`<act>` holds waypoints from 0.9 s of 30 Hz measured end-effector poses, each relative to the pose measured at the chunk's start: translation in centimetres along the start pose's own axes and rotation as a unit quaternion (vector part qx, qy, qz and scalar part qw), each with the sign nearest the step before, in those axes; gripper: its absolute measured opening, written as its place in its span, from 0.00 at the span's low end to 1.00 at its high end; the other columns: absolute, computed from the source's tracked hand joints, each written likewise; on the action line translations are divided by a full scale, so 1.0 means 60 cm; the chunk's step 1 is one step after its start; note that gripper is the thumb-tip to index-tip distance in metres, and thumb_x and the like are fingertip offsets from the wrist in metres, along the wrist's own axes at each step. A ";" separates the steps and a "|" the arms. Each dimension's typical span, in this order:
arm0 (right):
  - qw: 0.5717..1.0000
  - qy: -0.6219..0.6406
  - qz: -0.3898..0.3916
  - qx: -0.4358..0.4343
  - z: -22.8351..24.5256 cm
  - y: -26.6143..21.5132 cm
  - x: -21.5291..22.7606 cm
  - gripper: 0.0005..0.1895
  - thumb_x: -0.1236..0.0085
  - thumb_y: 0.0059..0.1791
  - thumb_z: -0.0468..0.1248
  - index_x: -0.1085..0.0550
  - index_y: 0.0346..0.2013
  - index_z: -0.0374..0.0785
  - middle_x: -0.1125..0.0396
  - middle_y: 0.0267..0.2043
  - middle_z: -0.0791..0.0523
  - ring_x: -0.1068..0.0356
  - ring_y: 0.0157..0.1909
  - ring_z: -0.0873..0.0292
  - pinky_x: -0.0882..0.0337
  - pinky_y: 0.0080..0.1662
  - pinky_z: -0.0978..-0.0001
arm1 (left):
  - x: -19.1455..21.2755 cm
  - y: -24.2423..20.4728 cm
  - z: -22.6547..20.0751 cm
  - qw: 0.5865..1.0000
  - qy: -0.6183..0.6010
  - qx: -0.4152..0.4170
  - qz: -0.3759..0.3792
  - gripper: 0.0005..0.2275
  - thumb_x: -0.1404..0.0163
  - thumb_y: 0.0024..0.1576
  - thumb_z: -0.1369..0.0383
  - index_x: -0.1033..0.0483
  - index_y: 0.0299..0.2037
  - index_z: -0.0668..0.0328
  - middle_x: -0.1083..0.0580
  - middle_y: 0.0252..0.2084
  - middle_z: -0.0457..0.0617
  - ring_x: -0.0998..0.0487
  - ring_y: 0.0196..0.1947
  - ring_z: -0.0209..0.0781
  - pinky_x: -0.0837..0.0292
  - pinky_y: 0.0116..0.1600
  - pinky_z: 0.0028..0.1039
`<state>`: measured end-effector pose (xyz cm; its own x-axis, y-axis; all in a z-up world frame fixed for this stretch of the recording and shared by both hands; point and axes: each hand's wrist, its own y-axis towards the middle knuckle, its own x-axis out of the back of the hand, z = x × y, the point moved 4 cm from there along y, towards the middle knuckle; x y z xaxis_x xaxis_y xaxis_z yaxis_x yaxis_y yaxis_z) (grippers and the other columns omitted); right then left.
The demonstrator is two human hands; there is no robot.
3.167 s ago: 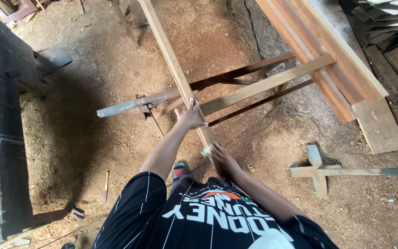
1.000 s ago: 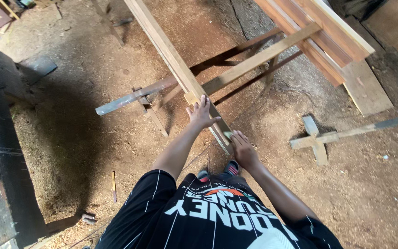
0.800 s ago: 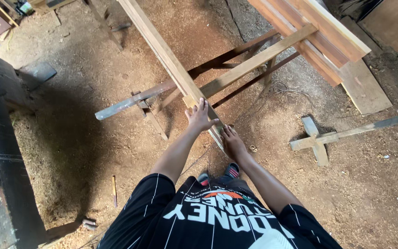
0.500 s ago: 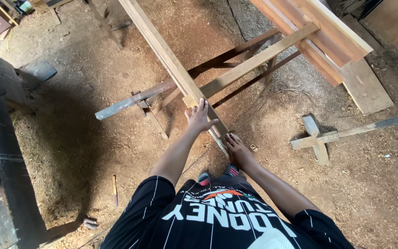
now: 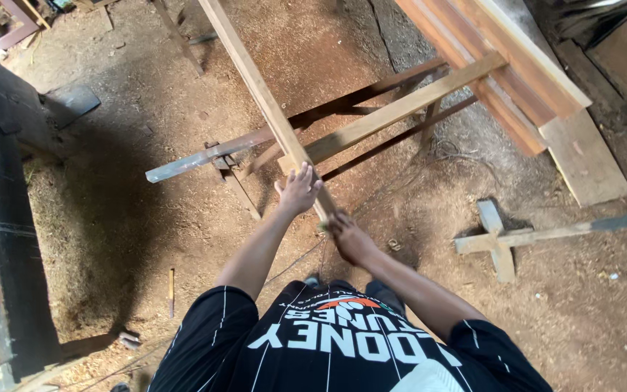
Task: The person sands the interior and exterior edges of a large rectangular wooden frame using a piece of sandpaper.
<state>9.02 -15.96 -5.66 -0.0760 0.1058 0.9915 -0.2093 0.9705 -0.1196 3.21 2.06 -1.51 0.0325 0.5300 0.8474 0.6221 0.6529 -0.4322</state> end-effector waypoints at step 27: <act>0.638 0.522 -0.027 -0.566 -0.750 -0.498 -0.038 0.26 0.66 0.61 0.54 0.28 0.59 0.40 0.22 0.45 0.45 0.23 0.35 0.61 0.24 0.36 0.70 | -0.162 0.246 -0.551 0.972 -0.037 -0.182 -0.144 0.28 0.54 0.61 0.53 0.45 0.70 0.52 0.48 0.74 0.48 0.51 0.72 0.46 0.61 0.64 0.64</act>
<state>59.32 -35.42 -1.99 0.7155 -0.4202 0.5581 0.6984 0.4509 -0.5559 37.96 -11.34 -5.93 -0.2318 0.3998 0.8868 0.8327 0.5528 -0.0316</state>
